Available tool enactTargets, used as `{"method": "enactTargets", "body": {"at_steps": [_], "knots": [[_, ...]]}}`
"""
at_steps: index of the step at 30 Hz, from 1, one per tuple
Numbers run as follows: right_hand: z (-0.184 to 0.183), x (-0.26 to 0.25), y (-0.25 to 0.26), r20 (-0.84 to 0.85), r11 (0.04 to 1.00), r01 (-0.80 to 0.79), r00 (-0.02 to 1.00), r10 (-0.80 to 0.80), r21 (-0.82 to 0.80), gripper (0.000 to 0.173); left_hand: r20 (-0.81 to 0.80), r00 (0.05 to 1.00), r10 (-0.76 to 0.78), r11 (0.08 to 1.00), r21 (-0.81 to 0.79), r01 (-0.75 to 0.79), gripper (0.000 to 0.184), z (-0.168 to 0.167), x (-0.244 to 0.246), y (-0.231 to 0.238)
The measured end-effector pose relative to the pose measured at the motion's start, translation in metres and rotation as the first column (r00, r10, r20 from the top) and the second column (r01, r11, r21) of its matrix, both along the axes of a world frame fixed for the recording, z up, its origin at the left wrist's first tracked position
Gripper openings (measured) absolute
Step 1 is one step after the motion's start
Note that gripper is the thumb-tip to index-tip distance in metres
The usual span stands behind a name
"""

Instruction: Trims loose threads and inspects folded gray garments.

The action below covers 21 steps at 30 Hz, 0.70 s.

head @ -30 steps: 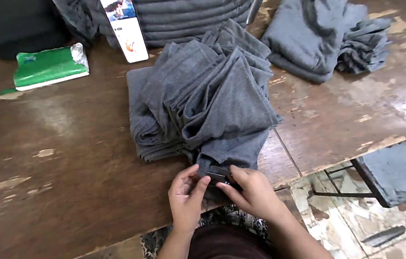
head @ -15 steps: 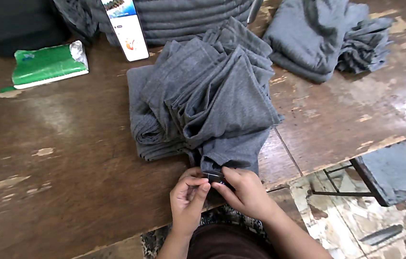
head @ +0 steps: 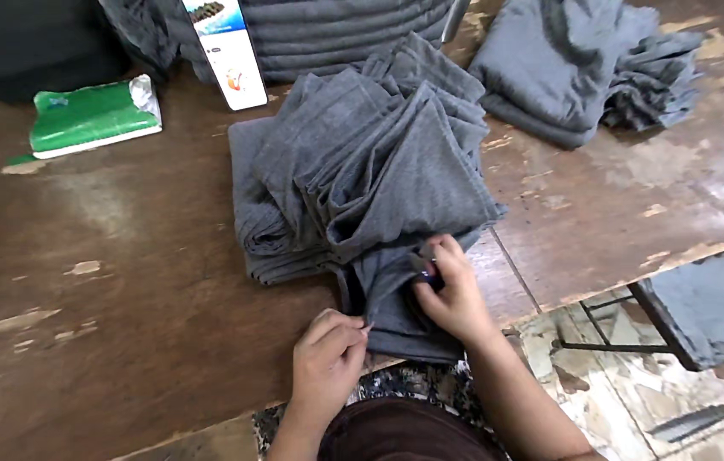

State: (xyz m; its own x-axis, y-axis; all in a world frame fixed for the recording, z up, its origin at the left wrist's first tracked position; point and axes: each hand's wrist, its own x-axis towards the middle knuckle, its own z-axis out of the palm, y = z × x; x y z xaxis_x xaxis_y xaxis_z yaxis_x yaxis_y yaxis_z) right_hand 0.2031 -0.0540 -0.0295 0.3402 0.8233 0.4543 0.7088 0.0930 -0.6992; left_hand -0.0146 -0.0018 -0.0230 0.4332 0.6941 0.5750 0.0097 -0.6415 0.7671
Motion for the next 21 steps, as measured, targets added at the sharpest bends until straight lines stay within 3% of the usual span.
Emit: {"method": "enactTargets", "body": {"at_steps": [2,4,6,8,10,12,15,21], "knots": [[0.002,0.006,-0.009,-0.151,0.972,-0.12,0.977,0.152,0.202,0.009,-0.065,0.998,-0.011,0.999,0.052,0.014,0.009,0.002,-0.01,0.008],[0.009,0.012,-0.02,-0.251,0.928,-0.233,0.918,0.308,0.29,0.008,-0.143,0.989,-0.042,0.995,0.08,0.054,0.01,0.004,-0.015,0.015],[0.015,0.016,-0.034,-0.171,0.948,-0.296,0.935,0.312,0.116,0.005,-0.206,0.973,-0.103,0.991,0.068,0.119,0.01,0.006,-0.018,0.02],[0.02,0.015,-0.041,-0.003,0.936,-0.283,0.957,0.289,-0.209,0.019,-0.255,0.954,-0.156,0.986,0.024,0.167,0.01,0.007,-0.019,0.022],[0.02,0.008,-0.043,0.136,0.899,-0.261,0.936,0.325,-0.353,0.037,-0.258,0.947,-0.193,0.981,-0.02,0.194,0.011,0.007,-0.02,0.023],[0.015,0.0,-0.043,0.254,0.91,-0.234,0.909,0.33,-0.343,0.053,-0.231,0.953,-0.197,0.98,-0.052,0.19,0.012,0.007,-0.021,0.023],[0.011,-0.007,-0.041,0.37,0.922,-0.206,0.87,0.326,-0.327,0.055,-0.189,0.966,-0.177,0.983,-0.087,0.164,0.01,0.006,-0.021,0.022],[0.013,-0.011,-0.035,0.433,0.908,-0.221,0.822,0.37,-0.355,0.056,-0.168,0.971,-0.169,0.98,-0.132,0.148,0.006,0.005,-0.014,0.014]]}}
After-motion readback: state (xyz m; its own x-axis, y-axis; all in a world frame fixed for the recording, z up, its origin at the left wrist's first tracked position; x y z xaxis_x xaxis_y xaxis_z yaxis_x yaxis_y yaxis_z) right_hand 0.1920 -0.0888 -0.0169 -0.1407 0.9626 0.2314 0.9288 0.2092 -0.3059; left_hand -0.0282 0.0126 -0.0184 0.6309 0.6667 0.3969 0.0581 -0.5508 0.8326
